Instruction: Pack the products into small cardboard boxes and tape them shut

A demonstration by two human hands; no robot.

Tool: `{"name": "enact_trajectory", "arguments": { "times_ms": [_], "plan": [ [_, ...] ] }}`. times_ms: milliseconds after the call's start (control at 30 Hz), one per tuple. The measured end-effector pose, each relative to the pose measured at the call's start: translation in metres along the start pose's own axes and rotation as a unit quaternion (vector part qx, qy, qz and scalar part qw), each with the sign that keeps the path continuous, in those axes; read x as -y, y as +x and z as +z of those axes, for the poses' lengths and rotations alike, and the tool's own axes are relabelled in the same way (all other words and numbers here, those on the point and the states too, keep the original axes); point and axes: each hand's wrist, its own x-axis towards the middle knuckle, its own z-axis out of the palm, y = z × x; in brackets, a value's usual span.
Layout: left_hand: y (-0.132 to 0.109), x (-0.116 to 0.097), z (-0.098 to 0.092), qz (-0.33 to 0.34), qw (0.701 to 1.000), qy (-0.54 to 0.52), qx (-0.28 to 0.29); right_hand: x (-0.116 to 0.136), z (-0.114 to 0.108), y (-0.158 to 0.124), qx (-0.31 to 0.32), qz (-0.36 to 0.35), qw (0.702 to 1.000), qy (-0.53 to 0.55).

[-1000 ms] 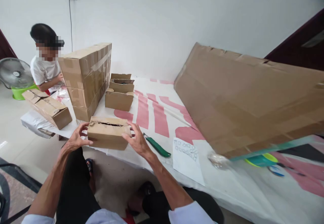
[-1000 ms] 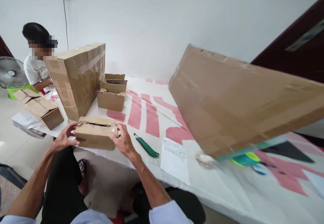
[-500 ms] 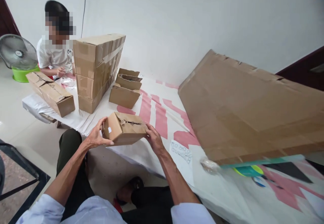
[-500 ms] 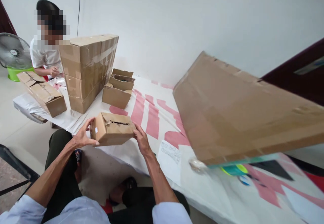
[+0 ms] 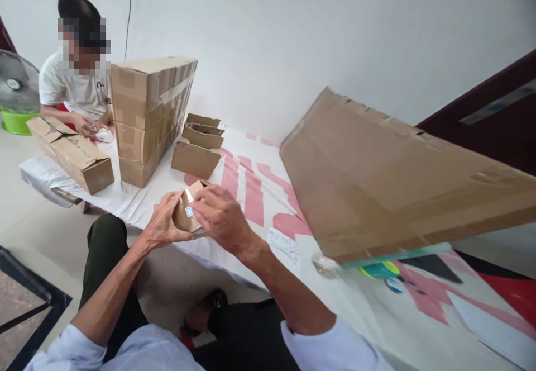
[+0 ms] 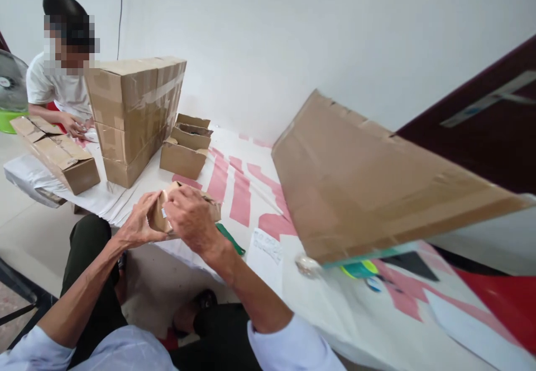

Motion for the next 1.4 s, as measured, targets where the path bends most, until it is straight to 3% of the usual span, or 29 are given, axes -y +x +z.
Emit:
{"name": "enact_trajectory", "arguments": {
  "times_ms": [100,333,1400],
  "plan": [
    [0.003,-0.01,0.004,-0.01,1.0,0.009,0.001,0.01,0.005,0.015,0.079,-0.039,0.991,-0.098],
    [0.007,-0.017,0.007,0.002,1.0,0.009,-0.001,0.003,0.007,0.018,0.137,-0.045,0.977,-0.154],
    [0.01,-0.031,0.005,0.012,1.0,0.014,0.007,0.001,0.012,0.019,0.171,-0.012,0.969,-0.178]
  ]
}}
